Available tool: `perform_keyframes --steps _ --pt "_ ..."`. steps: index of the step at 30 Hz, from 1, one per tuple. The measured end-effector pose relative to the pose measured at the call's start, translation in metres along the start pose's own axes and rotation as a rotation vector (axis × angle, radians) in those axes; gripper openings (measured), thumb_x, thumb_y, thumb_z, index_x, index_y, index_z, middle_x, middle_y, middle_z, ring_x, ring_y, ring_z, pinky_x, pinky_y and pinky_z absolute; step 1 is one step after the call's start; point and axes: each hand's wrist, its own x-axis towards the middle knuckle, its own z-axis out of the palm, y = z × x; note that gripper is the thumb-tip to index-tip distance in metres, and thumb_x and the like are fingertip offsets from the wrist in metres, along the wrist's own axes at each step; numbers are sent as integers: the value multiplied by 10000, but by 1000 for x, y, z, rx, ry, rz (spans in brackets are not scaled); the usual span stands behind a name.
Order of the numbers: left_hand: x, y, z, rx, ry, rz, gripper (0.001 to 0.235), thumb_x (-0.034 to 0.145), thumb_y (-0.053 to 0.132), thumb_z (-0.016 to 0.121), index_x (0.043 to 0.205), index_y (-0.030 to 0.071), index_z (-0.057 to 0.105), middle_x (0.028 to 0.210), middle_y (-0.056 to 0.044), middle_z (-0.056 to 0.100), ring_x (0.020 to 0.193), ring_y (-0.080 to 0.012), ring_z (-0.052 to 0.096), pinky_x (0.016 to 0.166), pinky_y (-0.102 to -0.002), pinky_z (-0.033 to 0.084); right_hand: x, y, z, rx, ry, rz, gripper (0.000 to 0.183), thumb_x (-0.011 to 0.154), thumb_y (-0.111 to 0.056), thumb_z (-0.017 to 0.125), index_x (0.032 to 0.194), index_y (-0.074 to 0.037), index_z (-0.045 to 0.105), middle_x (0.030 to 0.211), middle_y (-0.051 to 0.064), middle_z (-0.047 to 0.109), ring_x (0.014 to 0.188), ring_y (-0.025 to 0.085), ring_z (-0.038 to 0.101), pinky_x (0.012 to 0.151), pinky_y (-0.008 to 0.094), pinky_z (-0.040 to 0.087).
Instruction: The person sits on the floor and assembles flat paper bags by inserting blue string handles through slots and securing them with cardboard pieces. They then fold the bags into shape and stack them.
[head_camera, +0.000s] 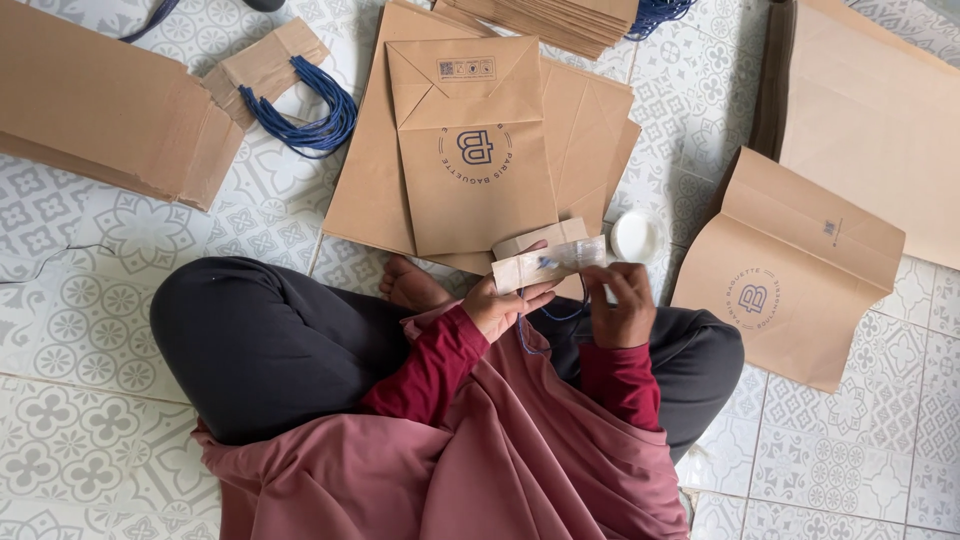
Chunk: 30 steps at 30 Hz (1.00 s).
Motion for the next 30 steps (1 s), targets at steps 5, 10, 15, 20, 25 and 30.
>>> perform_keyframes --steps 5,10,15,20,25,30 --pt "1 -2 -1 5 5 7 929 740 -244 422 1603 97 365 1504 -239 503 1354 -407 499 1142 -547 406 1 -16 4 42 22 8 118 911 -53 800 937 -168 802 845 32 590 774 269 667 726 390 553" --pt "5 -7 -12 38 13 33 931 737 -256 407 1601 86 354 1473 -243 531 1326 -395 533 1134 -531 438 -4 -23 17 153 -19 -37 145 876 -47 806 901 -189 823 802 26 594 726 257 673 718 347 556" --pt "2 7 10 -89 137 94 808 733 -300 430 1491 -22 454 1434 -302 536 1352 -489 467 1165 -618 367 7 43 -11 -65 -23 144 170 904 -62 793 970 -218 807 846 24 600 750 257 638 745 378 558" --pt "7 -4 -10 -76 203 108 776 743 -307 388 1477 -60 436 1435 -339 512 1342 -523 456 1172 -633 356 -2 165 -15 -289 -23 239 144 882 -94 814 994 -184 798 806 62 585 717 272 634 731 413 549" --pt "14 -5 -16 -29 250 135 810 718 -318 392 1485 -59 412 1419 -332 529 1341 -511 468 1153 -630 378 22 127 3 -341 -74 296 418 790 -98 889 1186 -134 761 1024 130 611 910 358 649 884 488 539" --pt "26 -32 -44 27 242 91 848 653 -328 428 1431 -4 519 1247 -215 657 1237 -410 607 1085 -601 471 39 -16 28 119 -161 -282 274 1013 -51 601 1183 -158 787 1323 192 568 1229 435 583 1039 502 461"
